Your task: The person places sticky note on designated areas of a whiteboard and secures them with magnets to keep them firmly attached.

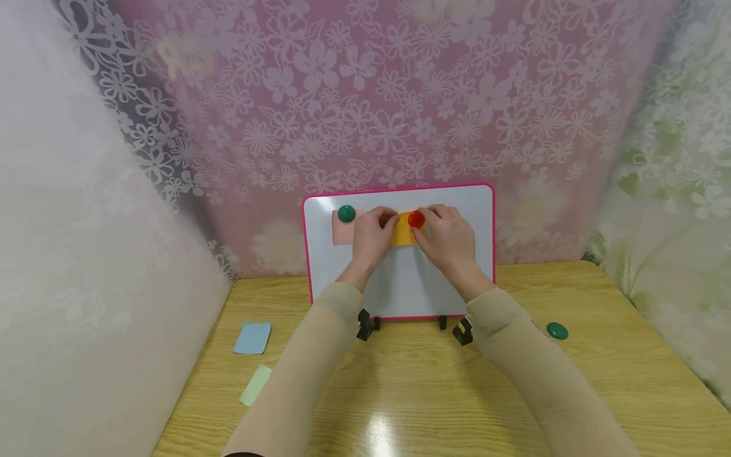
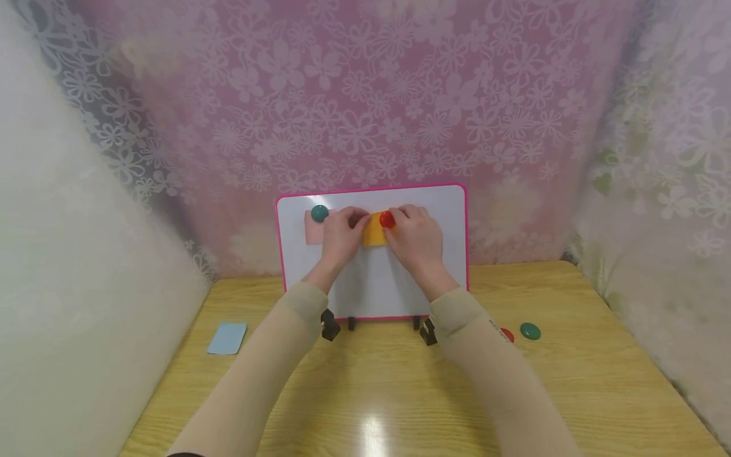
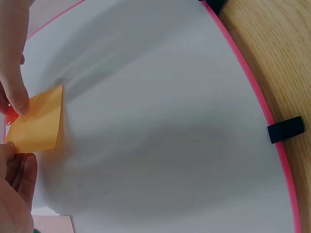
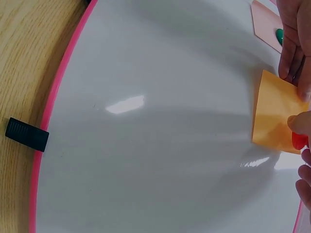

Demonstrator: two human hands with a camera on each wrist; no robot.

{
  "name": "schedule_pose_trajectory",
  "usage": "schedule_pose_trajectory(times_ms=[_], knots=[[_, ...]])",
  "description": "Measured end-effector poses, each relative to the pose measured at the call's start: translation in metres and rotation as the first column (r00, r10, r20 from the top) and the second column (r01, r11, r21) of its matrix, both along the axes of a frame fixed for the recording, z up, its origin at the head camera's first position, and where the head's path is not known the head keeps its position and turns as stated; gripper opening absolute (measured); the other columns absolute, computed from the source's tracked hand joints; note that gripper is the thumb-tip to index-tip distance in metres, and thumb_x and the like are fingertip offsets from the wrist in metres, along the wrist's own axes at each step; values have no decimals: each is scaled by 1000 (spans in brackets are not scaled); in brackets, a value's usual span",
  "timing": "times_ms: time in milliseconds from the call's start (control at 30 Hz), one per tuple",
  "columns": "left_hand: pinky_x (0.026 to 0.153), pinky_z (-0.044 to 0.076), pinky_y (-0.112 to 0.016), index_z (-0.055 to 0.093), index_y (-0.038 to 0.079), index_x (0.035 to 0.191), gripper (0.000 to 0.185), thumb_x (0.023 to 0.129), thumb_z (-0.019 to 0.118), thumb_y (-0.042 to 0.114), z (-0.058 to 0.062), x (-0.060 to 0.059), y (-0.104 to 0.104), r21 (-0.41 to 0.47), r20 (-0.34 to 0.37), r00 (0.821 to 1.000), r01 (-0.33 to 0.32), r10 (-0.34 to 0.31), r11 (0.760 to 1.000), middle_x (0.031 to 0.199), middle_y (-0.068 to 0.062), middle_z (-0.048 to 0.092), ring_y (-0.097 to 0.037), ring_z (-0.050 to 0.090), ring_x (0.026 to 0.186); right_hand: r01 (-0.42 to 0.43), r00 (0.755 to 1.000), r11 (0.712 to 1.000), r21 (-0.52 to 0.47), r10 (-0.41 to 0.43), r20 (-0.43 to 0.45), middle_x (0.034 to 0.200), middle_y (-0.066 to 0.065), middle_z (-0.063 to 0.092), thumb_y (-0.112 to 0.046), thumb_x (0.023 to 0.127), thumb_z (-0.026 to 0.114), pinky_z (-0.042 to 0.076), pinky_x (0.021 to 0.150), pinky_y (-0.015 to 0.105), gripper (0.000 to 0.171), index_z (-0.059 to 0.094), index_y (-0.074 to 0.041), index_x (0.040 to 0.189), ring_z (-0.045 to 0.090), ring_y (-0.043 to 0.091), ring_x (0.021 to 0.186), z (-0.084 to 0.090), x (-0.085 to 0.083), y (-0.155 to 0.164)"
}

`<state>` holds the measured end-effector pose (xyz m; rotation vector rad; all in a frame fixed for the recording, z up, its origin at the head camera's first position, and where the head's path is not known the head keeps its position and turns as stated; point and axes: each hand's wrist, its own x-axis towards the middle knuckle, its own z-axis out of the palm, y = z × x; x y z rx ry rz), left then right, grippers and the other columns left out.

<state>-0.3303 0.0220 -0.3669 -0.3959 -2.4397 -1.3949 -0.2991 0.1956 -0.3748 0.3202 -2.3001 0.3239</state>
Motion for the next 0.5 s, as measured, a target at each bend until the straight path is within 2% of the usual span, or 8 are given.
schedule_pose_trajectory(times_ms=[500], knots=[[84,58,-19,78,11,119,19,105,72,23,2,-1,5,-15,17,1000,-18,18,1000,108,0,75,-15,65,93,29,999,1000,-8,-28,25,119,18,74,-28,93,86,62,86,50,41,78,-2,124,68,38,107,4,-6,-5]])
